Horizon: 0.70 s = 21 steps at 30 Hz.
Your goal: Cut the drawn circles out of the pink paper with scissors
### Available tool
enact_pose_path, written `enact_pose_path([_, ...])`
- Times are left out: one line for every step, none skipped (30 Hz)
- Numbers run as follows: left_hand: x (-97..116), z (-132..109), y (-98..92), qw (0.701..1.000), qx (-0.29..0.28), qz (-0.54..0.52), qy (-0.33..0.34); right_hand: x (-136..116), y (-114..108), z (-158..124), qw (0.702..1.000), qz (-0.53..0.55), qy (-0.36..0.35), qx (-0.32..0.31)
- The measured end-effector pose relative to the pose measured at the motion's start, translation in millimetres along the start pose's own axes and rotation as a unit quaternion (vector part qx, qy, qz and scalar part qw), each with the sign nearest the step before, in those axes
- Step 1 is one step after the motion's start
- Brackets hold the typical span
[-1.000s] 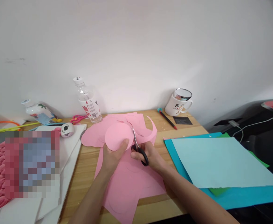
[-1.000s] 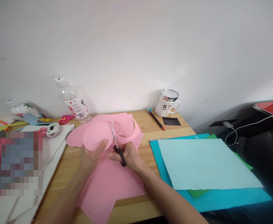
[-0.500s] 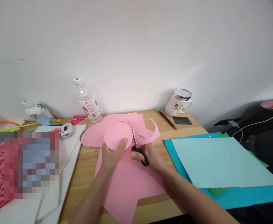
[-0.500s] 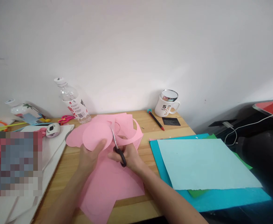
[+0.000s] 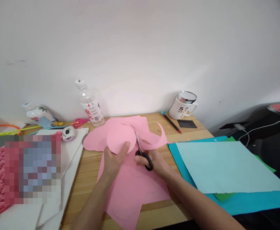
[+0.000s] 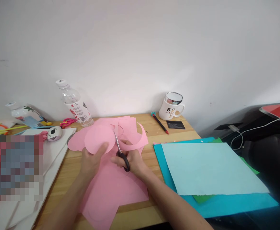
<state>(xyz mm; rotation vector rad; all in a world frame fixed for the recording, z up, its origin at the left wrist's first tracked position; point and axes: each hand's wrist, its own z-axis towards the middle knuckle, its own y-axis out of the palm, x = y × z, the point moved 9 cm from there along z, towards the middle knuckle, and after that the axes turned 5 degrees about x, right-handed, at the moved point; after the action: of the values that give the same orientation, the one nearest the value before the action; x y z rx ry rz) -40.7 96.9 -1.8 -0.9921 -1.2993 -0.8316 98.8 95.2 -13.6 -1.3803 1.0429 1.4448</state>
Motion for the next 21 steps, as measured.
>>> enact_pose_path([-0.1,0.2,-0.8,1.0,0.004,-0.001,0.002,0.5,-0.1,0.2,1.0,-0.001,0.002,0.0])
enact_pose_path([-0.6,0.4,-1.0,1.0,0.006,-0.003,0.003,1.1,-0.1,0.3,1.0,-0.002,0.005,0.0])
enact_pose_path([-1.4,0.5,-0.7,1.0,0.005,-0.005,0.004,2.0,0.4,0.4,1.0,-0.001,0.009,-0.003])
enact_pose_path([-2.3,0.6,-0.3,1.0,0.004,-0.008,0.005,2.9,0.7,0.3,1.0,-0.001,0.013,-0.004])
enact_pose_path([-2.9,0.6,0.4,1.0,0.002,-0.011,0.007,4.0,0.5,0.2,1.0,-0.001,0.018,-0.003])
enact_pose_path([-2.8,0.4,1.1,1.0,0.0,-0.016,0.011,5.1,0.0,0.0,1.0,-0.001,0.023,0.001])
enact_pose_path([-1.7,0.1,1.4,1.0,0.0,-0.021,0.017,5.9,-0.2,-0.4,1.0,-0.001,0.026,0.004])
enact_pose_path([0.1,-0.3,1.2,0.999,0.004,-0.026,0.024,6.6,-0.2,-0.8,1.0,0.0,0.029,0.006])
enact_pose_path([2.3,-0.9,0.8,0.999,0.008,-0.03,0.032,7.2,0.3,-1.2,0.999,0.002,0.033,0.005])
enact_pose_path([4.6,-1.5,0.2,0.999,0.012,-0.033,0.037,7.8,1.1,-1.6,0.999,0.006,0.037,0.002])
enact_pose_path([6.2,-2.1,-0.3,0.999,0.016,-0.032,0.039,8.2,1.9,-2.0,0.999,0.01,0.042,-0.002])
enact_pose_path([7.0,-2.6,-0.5,0.999,0.017,-0.029,0.036,8.5,2.4,-2.2,0.999,0.014,0.047,-0.003])
enact_pose_path([6.9,-3.0,0.0,0.999,0.015,-0.023,0.029,8.7,2.2,-2.3,0.998,0.017,0.053,-0.002])
enact_pose_path([6.1,-3.3,0.9,1.0,0.009,-0.017,0.02,8.6,1.5,-2.3,0.998,0.019,0.057,0.002])
enact_pose_path([5.1,-3.5,1.7,1.0,0.004,-0.01,0.012,8.3,0.4,-2.1,0.998,0.022,0.062,0.007])
enact_pose_path([4.2,-3.6,2.5,1.0,-0.001,-0.004,0.006,7.7,-0.9,-1.9,0.997,0.025,0.065,0.014])
enact_pose_path([3.8,-3.6,3.1,1.0,-0.004,0.0,0.004,7.2,-1.9,-1.7,0.997,0.029,0.068,0.019])
enact_pose_path([3.7,-3.6,3.6,1.0,-0.006,0.004,0.005,6.8,-2.5,-1.5,0.997,0.036,0.071,0.021])
enact_pose_path([4.0,-3.5,4.1,1.0,-0.008,0.007,0.007,6.8,-2.4,-1.5,0.996,0.044,0.074,0.021])
enact_pose_path([4.5,-3.5,4.7,1.0,-0.011,0.008,0.009,7.2,-1.8,-1.6,0.995,0.052,0.079,0.017])
enact_pose_path([5.2,-3.6,5.2,1.0,-0.014,0.008,0.011,8.3,-1.1,-1.9,0.995,0.059,0.084,0.013])
